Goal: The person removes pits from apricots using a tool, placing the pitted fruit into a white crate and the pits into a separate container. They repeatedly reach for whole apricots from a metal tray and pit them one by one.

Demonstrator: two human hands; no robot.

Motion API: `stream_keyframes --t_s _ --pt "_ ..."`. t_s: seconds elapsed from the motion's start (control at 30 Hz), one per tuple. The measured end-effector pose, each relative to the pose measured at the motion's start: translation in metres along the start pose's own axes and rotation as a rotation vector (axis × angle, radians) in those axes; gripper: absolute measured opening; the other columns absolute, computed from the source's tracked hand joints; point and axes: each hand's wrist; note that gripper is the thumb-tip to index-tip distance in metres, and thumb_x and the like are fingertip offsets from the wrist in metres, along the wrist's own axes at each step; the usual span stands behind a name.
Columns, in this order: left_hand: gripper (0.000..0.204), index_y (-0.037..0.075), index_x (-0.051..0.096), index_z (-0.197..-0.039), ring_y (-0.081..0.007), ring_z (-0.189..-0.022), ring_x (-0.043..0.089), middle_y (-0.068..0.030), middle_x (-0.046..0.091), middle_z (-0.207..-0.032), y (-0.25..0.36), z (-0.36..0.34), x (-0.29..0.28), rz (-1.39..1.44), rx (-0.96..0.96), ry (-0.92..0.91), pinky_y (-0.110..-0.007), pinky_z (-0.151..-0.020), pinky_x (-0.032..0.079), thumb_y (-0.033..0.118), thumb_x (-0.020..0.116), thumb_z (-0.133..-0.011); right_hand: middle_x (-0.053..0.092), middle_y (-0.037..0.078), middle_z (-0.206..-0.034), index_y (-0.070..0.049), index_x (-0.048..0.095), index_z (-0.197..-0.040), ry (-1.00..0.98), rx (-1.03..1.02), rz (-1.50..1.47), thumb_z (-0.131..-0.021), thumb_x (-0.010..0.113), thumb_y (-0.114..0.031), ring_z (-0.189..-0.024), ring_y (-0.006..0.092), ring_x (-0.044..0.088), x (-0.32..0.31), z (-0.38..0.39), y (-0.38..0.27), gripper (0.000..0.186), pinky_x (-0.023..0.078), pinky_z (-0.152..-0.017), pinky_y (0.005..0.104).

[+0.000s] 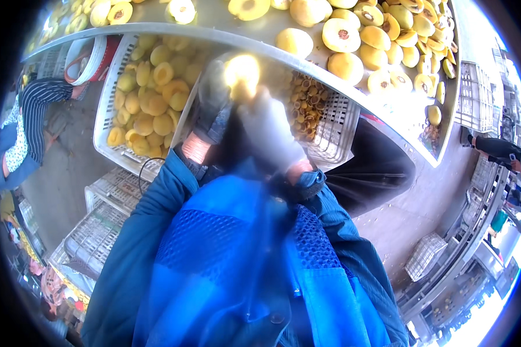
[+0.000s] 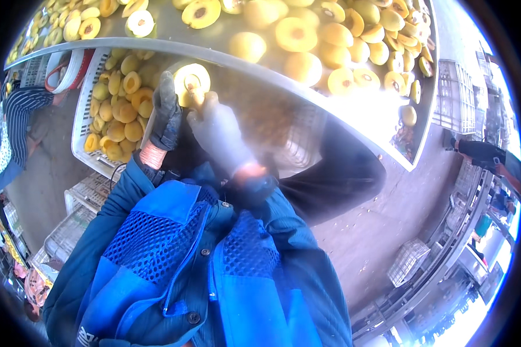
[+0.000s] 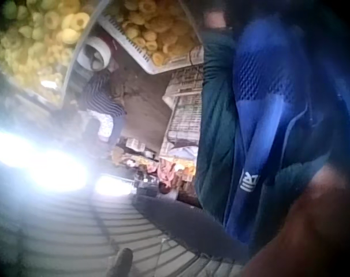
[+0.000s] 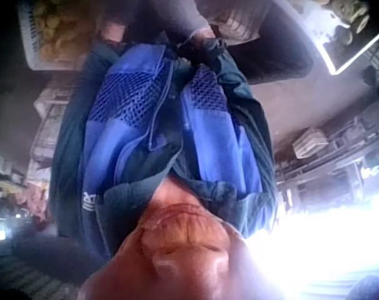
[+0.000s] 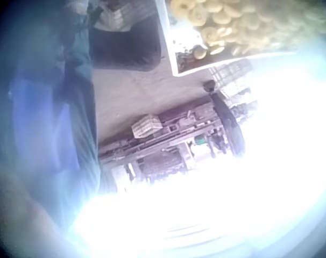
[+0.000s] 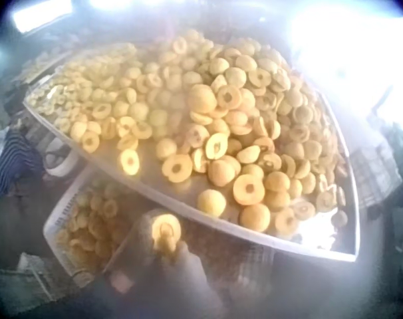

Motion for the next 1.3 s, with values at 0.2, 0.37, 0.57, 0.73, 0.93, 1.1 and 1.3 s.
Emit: stream_keyframes --t_s 0.2,0.37,0.57,0.73,0.93,1.1,1.3 --pt "0.054 0.002 0.036 -0.139 -0.0423 -0.111 0.048 -0.0251 0.046 -0.126 -0.034 0.014 0.0 -0.338 0.064 -0.064 -0.045 -0.096 0.041 0.013 0.054 -0.09 0.063 0.028 -0.077 0.005 0.052 -0.1 -0.102 0.091 0.017 -0.084 0.063 -0.02 -0.077 0.0453 0.062 -0.001 -0.001 0.007 0.032 0.05 -0.07 0.0504" --pt "0.043 -0.003 0.059 -0.113 -0.0183 -0.095 0.057 -0.0098 0.062 -0.104 -0.045 -0.008 0.007 -0.05 0.076 0.051 -0.032 -0.087 0.047 0.035 0.041 -0.101 0.063 0.029 -0.082 0.007 0.056 -0.096 -0.087 0.203 -0.109 -0.084 0.062 -0.018 -0.082 0.0457 0.062 -0.017 -0.005 -0.012 0.029 0.049 -0.074 0.0494" --pt "0.041 -0.002 0.059 -0.114 -0.018 -0.094 0.058 -0.0099 0.063 -0.106 -0.021 -0.014 0.011 0.167 -0.068 -0.003 -0.032 -0.086 0.048 0.033 0.042 -0.101 0.064 0.029 -0.081 0.007 0.058 -0.092 -0.062 0.091 -0.091 -0.083 0.062 -0.016 -0.081 0.0439 0.063 -0.007 -0.003 0.009 0.025 0.05 -0.073 0.0479" --pt "0.044 -0.004 0.059 -0.114 -0.0189 -0.095 0.059 -0.0112 0.063 -0.106 -0.02 -0.014 0.015 0.198 -0.049 0.017 -0.032 -0.087 0.048 0.034 0.041 -0.101 0.064 0.029 -0.078 0.007 0.062 -0.093 -0.232 0.483 -0.481 -0.082 0.063 -0.016 -0.074 0.043 0.065 -0.028 -0.009 -0.018 0.026 0.052 -0.068 0.0453" --pt "0.046 -0.006 0.059 -0.115 -0.0195 -0.095 0.059 -0.0134 0.063 -0.106 -0.011 -0.014 0.02 0.171 -0.034 0.004 -0.033 -0.086 0.048 0.033 0.041 -0.101 0.064 0.031 -0.082 0.009 0.064 -0.094 -0.259 0.518 -0.457 -0.083 0.06 -0.016 -0.079 0.0433 0.065 -0.034 -0.009 -0.019 0.027 0.052 -0.069 0.0434" --pt "0.046 -0.01 0.058 -0.114 -0.0187 -0.091 0.058 -0.014 0.064 -0.102 -0.018 -0.023 0.016 -0.015 0.015 -0.032 -0.032 -0.082 0.048 0.032 0.044 -0.1 0.066 0.025 -0.087 0.006 0.063 -0.098 -0.195 0.362 -0.261 -0.084 0.064 -0.019 -0.079 0.0367 0.066 -0.02 -0.01 -0.004 0.028 0.052 -0.068 0.0407" --pt "0.038 -0.003 0.06 -0.096 -0.0278 -0.075 0.06 -0.0191 0.064 -0.086 -0.021 -0.035 0.011 -0.07 0.071 -0.113 -0.04 -0.071 0.046 0.031 0.043 -0.1 0.065 0.028 -0.083 0.007 0.066 -0.086 -0.124 0.219 -0.18 -0.082 0.06 -0.018 -0.084 0.0432 0.064 -0.018 -0.011 0.011 0.026 0.051 -0.073 0.0447"
Point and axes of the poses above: each hand's wrist, its own z-axis away from the middle knuckle, its own x-axis out of the palm, y = z × x
